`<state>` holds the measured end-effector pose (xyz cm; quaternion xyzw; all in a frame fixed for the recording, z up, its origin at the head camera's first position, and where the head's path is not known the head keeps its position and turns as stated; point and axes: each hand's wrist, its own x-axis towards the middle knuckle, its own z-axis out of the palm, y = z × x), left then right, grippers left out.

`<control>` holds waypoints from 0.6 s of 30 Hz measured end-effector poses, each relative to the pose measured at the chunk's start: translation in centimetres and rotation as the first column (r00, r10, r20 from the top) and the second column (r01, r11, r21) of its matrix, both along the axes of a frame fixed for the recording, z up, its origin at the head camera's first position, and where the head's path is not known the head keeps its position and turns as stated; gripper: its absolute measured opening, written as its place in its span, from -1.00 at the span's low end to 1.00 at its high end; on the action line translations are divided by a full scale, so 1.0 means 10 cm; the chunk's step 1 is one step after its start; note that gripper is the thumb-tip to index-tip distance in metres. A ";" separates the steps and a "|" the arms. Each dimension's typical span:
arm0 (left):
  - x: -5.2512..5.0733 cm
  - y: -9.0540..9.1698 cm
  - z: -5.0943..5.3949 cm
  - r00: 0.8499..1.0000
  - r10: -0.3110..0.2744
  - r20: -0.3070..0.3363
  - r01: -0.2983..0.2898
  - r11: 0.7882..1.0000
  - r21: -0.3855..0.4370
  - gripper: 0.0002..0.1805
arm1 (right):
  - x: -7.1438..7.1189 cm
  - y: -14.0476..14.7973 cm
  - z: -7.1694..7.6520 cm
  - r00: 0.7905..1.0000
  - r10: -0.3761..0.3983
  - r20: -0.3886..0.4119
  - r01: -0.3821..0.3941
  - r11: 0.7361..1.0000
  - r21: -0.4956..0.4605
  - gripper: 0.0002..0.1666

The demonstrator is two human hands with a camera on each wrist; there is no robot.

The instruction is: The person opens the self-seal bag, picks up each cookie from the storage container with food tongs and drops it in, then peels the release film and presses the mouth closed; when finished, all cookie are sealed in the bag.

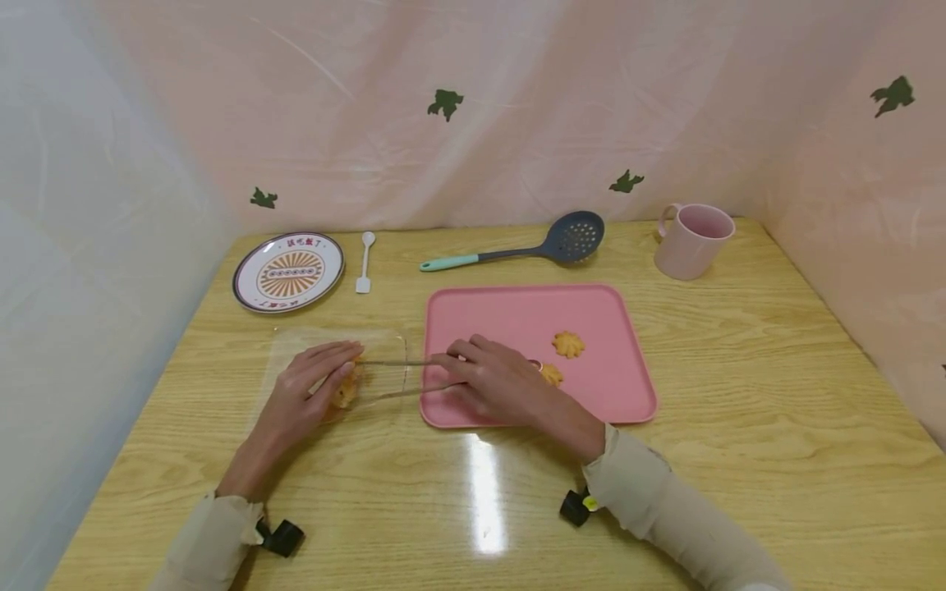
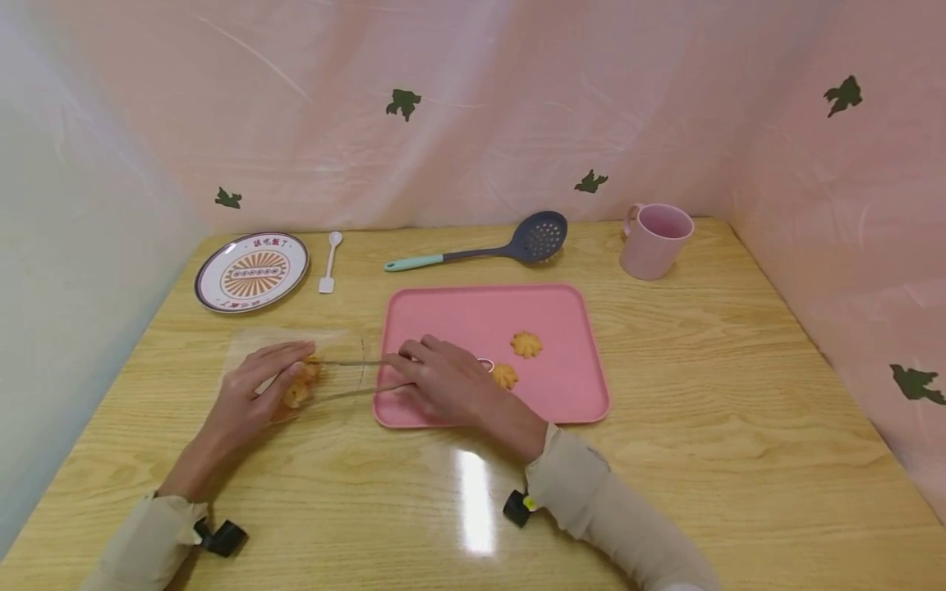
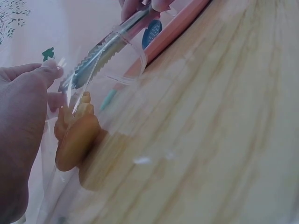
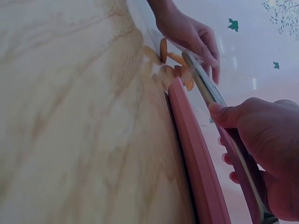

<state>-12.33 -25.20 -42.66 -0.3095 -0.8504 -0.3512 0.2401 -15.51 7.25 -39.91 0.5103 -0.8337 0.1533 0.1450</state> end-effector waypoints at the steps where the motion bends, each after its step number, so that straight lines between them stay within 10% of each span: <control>1: 0.00 0.00 0.00 1.000 -0.002 -0.004 0.002 1.000 -0.001 -0.67 | 0.00 0.02 0.00 1.000 -0.004 -0.004 0.004 1.000 -0.002 -0.50; 18: 0.01 0.02 0.01 1.000 0.016 0.005 -0.016 1.000 -0.012 -0.61 | 0.04 0.50 0.02 0.989 -0.106 0.103 0.111 0.993 -0.047 -0.49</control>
